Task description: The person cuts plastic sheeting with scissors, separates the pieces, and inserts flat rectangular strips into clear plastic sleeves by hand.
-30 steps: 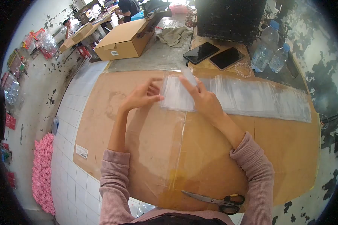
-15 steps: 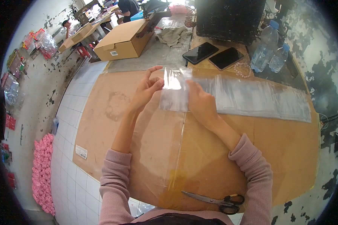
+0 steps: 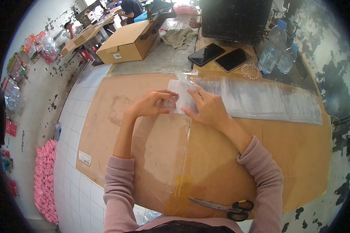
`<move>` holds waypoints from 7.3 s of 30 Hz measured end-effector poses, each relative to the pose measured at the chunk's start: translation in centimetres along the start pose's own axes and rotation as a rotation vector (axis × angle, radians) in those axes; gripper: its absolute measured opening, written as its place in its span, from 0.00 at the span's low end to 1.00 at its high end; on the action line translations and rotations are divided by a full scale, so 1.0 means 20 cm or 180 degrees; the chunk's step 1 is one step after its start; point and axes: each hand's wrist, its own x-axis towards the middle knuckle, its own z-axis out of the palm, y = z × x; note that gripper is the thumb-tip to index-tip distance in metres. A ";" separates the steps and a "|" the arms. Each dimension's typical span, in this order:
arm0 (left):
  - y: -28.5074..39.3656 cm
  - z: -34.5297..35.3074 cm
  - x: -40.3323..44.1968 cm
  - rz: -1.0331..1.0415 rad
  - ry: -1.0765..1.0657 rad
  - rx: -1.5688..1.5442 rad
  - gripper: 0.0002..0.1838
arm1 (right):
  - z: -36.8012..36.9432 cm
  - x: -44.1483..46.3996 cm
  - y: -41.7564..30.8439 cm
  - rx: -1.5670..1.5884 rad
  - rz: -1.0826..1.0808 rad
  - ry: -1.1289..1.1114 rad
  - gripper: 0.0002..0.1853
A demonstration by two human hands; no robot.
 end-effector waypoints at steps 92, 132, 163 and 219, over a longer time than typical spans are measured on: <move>-0.09 0.15 0.06 -0.1851 0.1098 -0.4204 0.34 | 0.02 0.00 -0.03 -0.0454 -0.0639 -0.0428 0.31; -0.38 -0.30 -0.77 -0.3019 0.1010 -0.1742 0.27 | -1.06 -0.79 0.83 -0.1338 0.3643 -0.1261 0.34; -0.14 -0.13 -0.62 -0.1234 0.2489 -0.2826 0.24 | -1.29 -1.21 0.81 0.2733 0.2660 0.1272 0.25; -0.32 -0.15 -0.60 -0.2570 0.1811 -0.1692 0.20 | -1.22 -0.91 -0.06 0.0106 0.1645 -0.0196 0.47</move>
